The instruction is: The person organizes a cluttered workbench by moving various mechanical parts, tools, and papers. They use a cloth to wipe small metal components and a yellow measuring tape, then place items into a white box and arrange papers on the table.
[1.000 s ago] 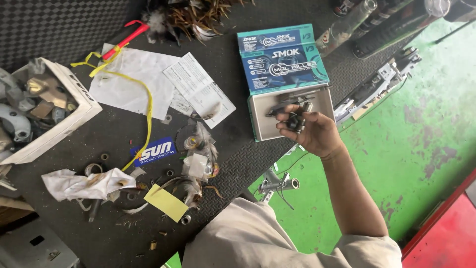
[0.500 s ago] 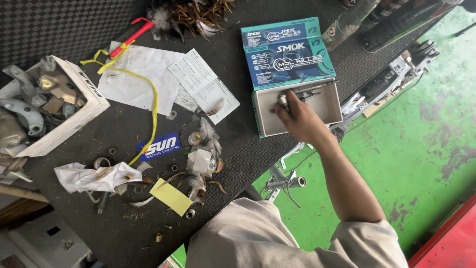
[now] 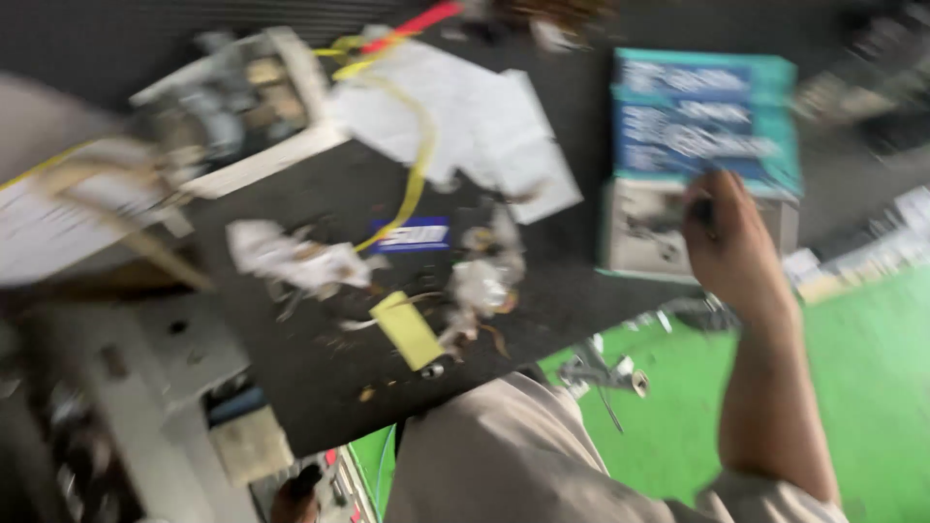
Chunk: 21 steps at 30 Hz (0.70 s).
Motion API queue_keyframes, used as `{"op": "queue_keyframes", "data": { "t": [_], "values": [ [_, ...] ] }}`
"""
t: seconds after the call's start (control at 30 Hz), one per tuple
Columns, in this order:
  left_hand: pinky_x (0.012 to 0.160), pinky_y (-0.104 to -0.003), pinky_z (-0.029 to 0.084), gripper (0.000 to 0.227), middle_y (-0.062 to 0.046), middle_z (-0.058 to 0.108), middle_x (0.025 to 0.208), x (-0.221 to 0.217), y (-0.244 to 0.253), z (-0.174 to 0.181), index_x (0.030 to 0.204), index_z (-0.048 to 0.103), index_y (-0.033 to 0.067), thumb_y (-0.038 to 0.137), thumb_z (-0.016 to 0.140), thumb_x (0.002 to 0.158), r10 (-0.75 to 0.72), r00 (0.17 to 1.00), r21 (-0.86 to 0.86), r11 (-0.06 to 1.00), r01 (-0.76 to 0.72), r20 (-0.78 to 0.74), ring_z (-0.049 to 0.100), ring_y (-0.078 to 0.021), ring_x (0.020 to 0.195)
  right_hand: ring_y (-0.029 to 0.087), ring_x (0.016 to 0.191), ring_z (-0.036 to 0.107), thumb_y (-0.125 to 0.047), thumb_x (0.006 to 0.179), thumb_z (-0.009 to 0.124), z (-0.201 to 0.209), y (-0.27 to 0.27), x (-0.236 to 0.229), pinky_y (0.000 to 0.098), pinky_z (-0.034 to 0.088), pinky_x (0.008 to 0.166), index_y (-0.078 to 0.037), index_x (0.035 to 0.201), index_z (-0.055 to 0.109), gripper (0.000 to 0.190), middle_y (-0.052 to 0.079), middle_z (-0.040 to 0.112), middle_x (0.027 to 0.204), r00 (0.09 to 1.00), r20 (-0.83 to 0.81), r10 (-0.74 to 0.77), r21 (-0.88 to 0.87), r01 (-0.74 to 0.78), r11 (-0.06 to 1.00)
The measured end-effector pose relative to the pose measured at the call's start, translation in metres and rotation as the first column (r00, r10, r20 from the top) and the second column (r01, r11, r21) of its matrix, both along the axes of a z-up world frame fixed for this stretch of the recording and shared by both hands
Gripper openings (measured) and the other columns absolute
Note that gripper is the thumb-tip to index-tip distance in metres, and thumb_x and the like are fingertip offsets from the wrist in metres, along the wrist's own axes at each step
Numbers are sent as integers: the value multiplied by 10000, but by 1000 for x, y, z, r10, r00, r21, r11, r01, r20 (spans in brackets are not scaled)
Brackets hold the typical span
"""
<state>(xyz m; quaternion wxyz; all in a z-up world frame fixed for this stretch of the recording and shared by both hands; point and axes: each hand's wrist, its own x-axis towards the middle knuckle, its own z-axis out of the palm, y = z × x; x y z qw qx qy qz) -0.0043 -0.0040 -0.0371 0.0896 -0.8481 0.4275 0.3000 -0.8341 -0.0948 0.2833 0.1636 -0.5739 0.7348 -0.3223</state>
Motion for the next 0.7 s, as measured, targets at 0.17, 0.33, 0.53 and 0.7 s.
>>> {"op": "queue_keyframes", "data": {
  "t": [0.17, 0.33, 0.53, 0.7],
  "values": [
    [740, -406, 549, 366, -139, 853, 989, -22, 11, 27, 1271, 758, 252, 300, 586, 951, 156, 983, 94, 985, -147, -98, 752, -326, 878, 270, 1083, 739, -4, 1050, 643, 2, -67, 94, 394, 551, 921, -51, 1244, 649, 200, 140, 747, 1168, 979, 159, 124, 42, -132, 990],
    [731, -412, 623, 269, -122, 896, 903, -55, 23, 49, 1213, 823, 196, 160, 657, 1004, 269, 944, 132, 960, -247, -189, 838, -268, 783, 211, 1155, 767, -111, 969, 856, 18, -189, 210, 356, 563, 1027, -61, 1246, 772, 294, 92, 820, 1242, 924, 185, 334, -123, -316, 941],
    [736, -398, 624, 228, -176, 841, 875, -65, 90, 30, 1146, 810, 104, 5, 696, 976, 540, 743, 149, 836, -528, -396, 823, -298, 799, 335, 1192, 704, 62, 979, 773, -31, -347, 324, 414, 564, 1080, -66, 1265, 755, 314, 147, 627, 1300, 707, -23, 707, -415, -650, 636],
    [888, -320, 621, 108, -7, 893, 862, -64, 152, 34, 990, 825, 293, 308, 755, 909, 449, 889, 156, 888, -433, -88, 855, -193, 898, 404, 1101, 725, 93, 1010, 613, -55, -398, 375, 524, 552, 939, -98, 1287, 774, 373, 116, 661, 1297, 668, -125, 734, -215, -740, 637]
  ]
}}
